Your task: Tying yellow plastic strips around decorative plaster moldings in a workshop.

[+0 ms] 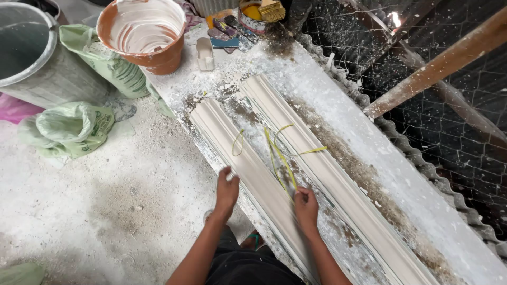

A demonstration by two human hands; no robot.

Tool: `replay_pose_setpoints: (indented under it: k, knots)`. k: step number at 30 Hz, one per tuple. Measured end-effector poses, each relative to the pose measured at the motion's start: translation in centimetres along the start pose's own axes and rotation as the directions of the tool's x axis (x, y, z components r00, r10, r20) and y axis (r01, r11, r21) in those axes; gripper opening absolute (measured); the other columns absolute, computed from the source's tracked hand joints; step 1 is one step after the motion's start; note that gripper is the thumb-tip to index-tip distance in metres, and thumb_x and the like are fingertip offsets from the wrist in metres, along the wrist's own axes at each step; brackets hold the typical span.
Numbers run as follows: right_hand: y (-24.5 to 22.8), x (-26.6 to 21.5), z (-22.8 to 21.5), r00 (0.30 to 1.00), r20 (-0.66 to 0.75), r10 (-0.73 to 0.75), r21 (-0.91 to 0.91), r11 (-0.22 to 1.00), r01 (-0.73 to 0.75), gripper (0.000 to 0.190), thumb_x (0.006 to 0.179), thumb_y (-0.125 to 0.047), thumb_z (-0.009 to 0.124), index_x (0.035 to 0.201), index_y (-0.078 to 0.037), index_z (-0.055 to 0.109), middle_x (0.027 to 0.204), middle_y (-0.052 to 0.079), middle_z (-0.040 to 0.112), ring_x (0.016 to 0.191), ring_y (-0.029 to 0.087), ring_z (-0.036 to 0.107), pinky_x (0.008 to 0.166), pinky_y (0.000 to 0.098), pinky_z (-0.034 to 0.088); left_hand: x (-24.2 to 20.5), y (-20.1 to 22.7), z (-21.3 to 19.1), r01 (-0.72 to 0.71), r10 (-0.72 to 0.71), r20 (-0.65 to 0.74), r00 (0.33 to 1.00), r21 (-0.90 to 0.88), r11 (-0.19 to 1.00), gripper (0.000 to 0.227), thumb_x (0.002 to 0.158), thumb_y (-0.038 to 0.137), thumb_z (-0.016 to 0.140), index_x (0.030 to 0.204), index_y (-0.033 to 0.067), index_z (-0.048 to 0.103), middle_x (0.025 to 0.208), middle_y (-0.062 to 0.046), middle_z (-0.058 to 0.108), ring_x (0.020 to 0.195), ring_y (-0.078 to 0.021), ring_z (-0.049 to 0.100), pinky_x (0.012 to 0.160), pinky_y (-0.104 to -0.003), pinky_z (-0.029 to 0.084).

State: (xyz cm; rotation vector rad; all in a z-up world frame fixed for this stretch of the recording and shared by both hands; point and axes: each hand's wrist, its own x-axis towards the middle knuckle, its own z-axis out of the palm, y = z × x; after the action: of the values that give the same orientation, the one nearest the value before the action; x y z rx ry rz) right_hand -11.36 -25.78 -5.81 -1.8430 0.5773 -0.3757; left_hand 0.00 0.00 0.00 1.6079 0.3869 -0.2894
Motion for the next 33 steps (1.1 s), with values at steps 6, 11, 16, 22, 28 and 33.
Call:
replay_pose_setpoints:
  k: [6, 11, 16, 22, 28, 33]
  knots:
    - [-6.0, -0.4, -0.3, 0.986, -0.056, -0.158, 0.053, 0.985, 0.161, 0.013, 0.101, -0.011, 0.062, 0.108, -0.001, 0.059, 0.109, 0.008, 0.067, 0.091, 0.012, 0.065, 0.081, 0.0276, 0.053, -4.8, -2.2, -0.5, 0.209, -0.198, 0.424, 0.884, 0.02, 0.978, 0.043, 0.101, 0.033, 0.054, 0.135, 0.0079, 0.055, 0.12, -0.009, 0.073, 0.098, -0.019, 0.071, 0.086, -0.034, 0.058]
    - [-11.7, -1.5, 2.9, 0.931, 0.304, -0.204, 0.087, 0.979, 0.186, 0.009, 0.099, -0.01, 0.063, 0.104, -0.002, 0.062, 0.091, 0.007, 0.066, 0.082, 0.013, 0.066, 0.076, 0.0287, 0.053, -6.3, 4.4, -2.2, 0.308, -0.083, 0.589, 0.804, -0.292, 0.906, 0.051, 0.104, 0.043, 0.046, 0.14, 0.0073, 0.053, 0.125, -0.011, 0.071, 0.101, -0.0198, 0.071, 0.087, -0.036, 0.055]
    - [-16.3, -2.4, 6.3, 0.715, 0.695, -0.079, 0.101, 0.995, 0.012, 0.012, 0.098, -0.013, 0.062, 0.104, -0.003, 0.062, 0.083, 0.005, 0.067, 0.077, 0.013, 0.065, 0.074, 0.0292, 0.054, -5.5, 10.8, -5.7, 0.383, 0.082, 0.541, 0.837, -0.687, 0.618, 0.057, 0.103, 0.046, 0.039, 0.147, 0.0095, 0.04, 0.124, -0.014, 0.069, 0.105, -0.0208, 0.07, 0.092, -0.037, 0.054]
    - [-19.2, -2.5, 6.8, 0.464, 0.885, 0.036, 0.186, 0.887, -0.423, 0.015, 0.099, -0.015, 0.06, 0.111, -0.008, 0.055, 0.072, 0.003, 0.055, 0.07, 0.013, 0.055, 0.069, 0.0299, 0.046, -5.9, 13.0, -10.7, 0.154, 0.154, 0.366, 0.918, -0.685, 0.712, 0.04, 0.106, 0.032, 0.044, 0.139, 0.0088, 0.045, 0.075, -0.002, 0.049, 0.063, -0.0169, 0.057, 0.071, -0.038, 0.059]
    - [-24.1, -2.4, 8.8, 0.334, 0.94, -0.066, 0.294, 0.65, -0.701, 0.022, 0.092, -0.013, 0.06, 0.111, -0.001, 0.06, 0.085, 0.01, 0.065, 0.087, 0.023, 0.063, 0.085, 0.0405, 0.049, -6.5, 11.1, -12.5, 0.12, 0.135, 0.237, 0.962, -0.813, 0.57, 0.035, 0.109, 0.039, 0.038, 0.114, 0.007, 0.051, 0.068, 0.0, 0.035, 0.05, -0.0088, 0.032, 0.046, -0.027, 0.034]
    - [-19.4, -1.2, 12.2, 0.476, 0.879, 0.038, 0.318, 0.697, -0.643, 0.029, 0.096, -0.023, 0.061, 0.114, -0.001, 0.064, 0.091, 0.008, 0.067, 0.093, 0.023, 0.063, 0.086, 0.042, 0.048, -6.7, 9.2, -12.8, 0.051, 0.108, 0.165, 0.98, -0.744, 0.666, 0.036, 0.108, 0.037, 0.038, 0.11, 0.0056, 0.055, 0.067, 0.0, 0.04, 0.049, -0.0089, 0.035, 0.047, -0.028, 0.039]
